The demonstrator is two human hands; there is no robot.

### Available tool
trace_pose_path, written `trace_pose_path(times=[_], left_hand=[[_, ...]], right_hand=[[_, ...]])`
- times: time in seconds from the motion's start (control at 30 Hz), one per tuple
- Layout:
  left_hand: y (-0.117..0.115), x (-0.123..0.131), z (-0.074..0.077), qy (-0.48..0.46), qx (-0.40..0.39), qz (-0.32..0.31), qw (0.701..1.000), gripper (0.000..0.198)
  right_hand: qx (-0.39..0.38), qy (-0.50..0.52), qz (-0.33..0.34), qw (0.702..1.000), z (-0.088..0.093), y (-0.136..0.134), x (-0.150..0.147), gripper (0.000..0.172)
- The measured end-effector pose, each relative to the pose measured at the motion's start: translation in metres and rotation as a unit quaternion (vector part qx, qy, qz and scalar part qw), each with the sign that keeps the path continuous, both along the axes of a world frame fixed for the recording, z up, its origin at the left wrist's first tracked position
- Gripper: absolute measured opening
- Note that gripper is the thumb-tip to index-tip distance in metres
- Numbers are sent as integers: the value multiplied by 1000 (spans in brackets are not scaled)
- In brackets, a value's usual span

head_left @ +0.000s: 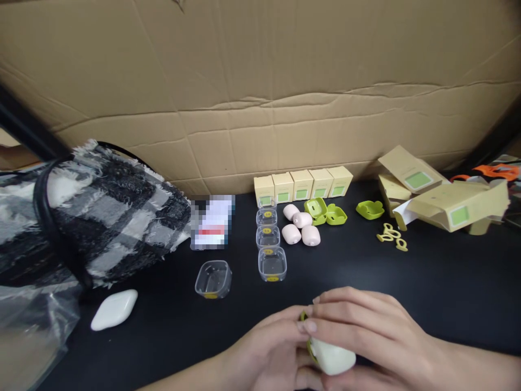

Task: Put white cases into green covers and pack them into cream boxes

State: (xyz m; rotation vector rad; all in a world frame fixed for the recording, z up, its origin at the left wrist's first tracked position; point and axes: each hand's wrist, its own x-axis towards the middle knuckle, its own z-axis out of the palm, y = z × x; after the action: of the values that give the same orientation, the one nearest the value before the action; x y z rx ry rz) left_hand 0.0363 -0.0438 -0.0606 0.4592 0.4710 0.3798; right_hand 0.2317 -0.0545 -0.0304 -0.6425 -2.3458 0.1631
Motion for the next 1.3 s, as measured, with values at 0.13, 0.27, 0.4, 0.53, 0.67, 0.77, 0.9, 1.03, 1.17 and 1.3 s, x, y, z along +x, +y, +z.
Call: trace_pose_path(times=[0.13, 0.27, 0.4, 0.53, 0.67, 0.77, 0.9, 1.03, 1.17, 1.3], left_hand=[[-2, 2, -9, 2, -17, 33, 999, 27], [-3, 8, -16, 25, -13, 33, 999, 29], [-4, 10, -18, 40, -21, 41, 998, 32], [-7, 9, -10, 62, -7, 47, 997, 25], [-10, 8, -1, 82, 10, 54, 995, 24], [-9, 8, 0, 84, 18, 46, 995, 23], [-7, 11, -4, 93, 19, 33, 995, 30], [-7, 12, -3, 107, 25, 32, 993, 30], [-9, 12, -3, 115, 25, 36, 992, 26], [-6, 12, -6, 85, 14, 27, 996, 24]], right_hand=[[-13, 11, 7, 1000, -6, -2, -1, 32], [-12, -3, -5, 1000, -21, -4, -1, 39], [-18, -23, -27, 999, -26, -6, -2, 38], [-38, -20, -38, 998, -20, -9, -5, 29], [-60, -17, -44, 997, -16, -10, -7, 23], [-60, -21, -45, 997, -15, -10, -7, 25], [-57, -37, -50, 996, -16, -10, -8, 23], [-57, -38, -56, 996, -17, -11, -7, 16], [-61, -10, -54, 997, -19, -12, -8, 22], [-90, 34, -43, 994, -20, -10, -10, 21]])
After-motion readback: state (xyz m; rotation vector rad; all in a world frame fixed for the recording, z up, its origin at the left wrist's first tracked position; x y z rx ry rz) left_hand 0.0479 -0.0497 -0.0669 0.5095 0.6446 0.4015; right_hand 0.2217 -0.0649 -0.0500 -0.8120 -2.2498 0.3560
